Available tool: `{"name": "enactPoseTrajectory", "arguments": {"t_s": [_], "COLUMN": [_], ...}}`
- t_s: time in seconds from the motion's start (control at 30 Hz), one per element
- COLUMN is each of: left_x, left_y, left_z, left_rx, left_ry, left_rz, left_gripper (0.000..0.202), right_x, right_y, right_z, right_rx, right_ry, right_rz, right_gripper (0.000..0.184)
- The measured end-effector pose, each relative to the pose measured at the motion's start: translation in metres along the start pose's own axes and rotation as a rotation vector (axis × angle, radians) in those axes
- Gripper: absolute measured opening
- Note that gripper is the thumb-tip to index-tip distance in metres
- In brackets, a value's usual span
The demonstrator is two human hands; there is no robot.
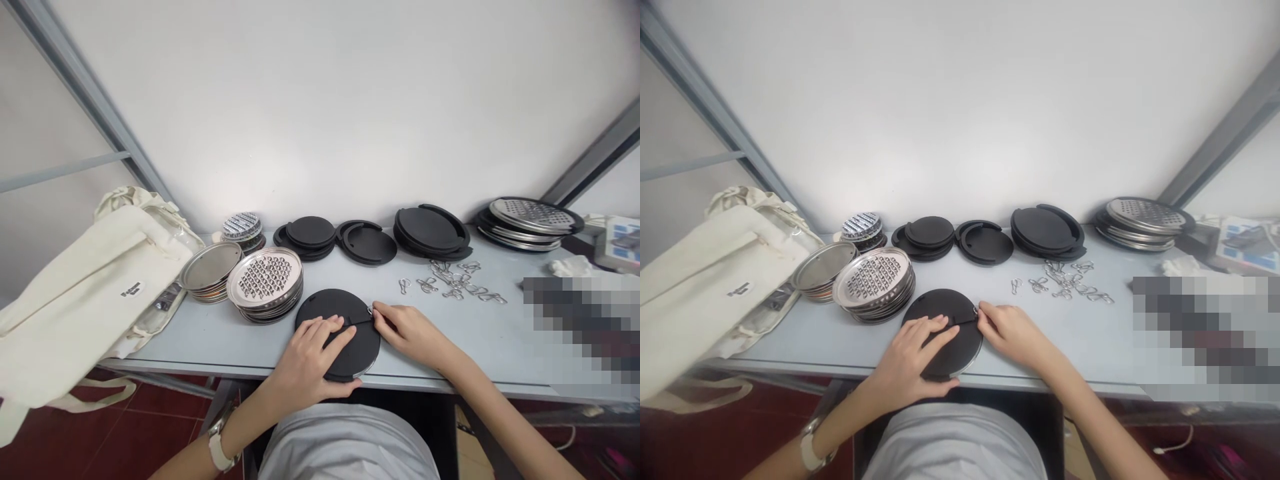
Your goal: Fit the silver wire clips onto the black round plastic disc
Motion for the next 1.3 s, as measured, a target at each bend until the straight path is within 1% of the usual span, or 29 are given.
{"name": "enactPoseTrajectory", "arguments": {"t_s": [0.5,1.3], "left_x": [-0.0002,-0.0001], "left_y": [0.0001,-0.0013], "left_z": [0.0000,-0.0029], "left_rx": [-0.003,0.014], "left_ry": [-0.004,-0.014], "left_rz": [0.004,-0.002], "left_gripper": [0.068,0.067], "right_x": [0.0003,-0.0005], "right_y": [0.0011,0.0015], "right_z": [0.0000,-0.0005], "right_rx": [0.016,0.011], "right_ry": [0.013,0.000], "right_rz": [-0.007,-0.011], "right_gripper": [0.024,0.024]}}
Point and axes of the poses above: each hand's wrist, its own x-axis away from the middle knuckle, its own z-axis out of the back of the hand, y = z × x, the point moved 10 cm from there along -x, towards the middle knuckle, and after that the axes turned 11 degrees about -y, right-handed, at the moved point
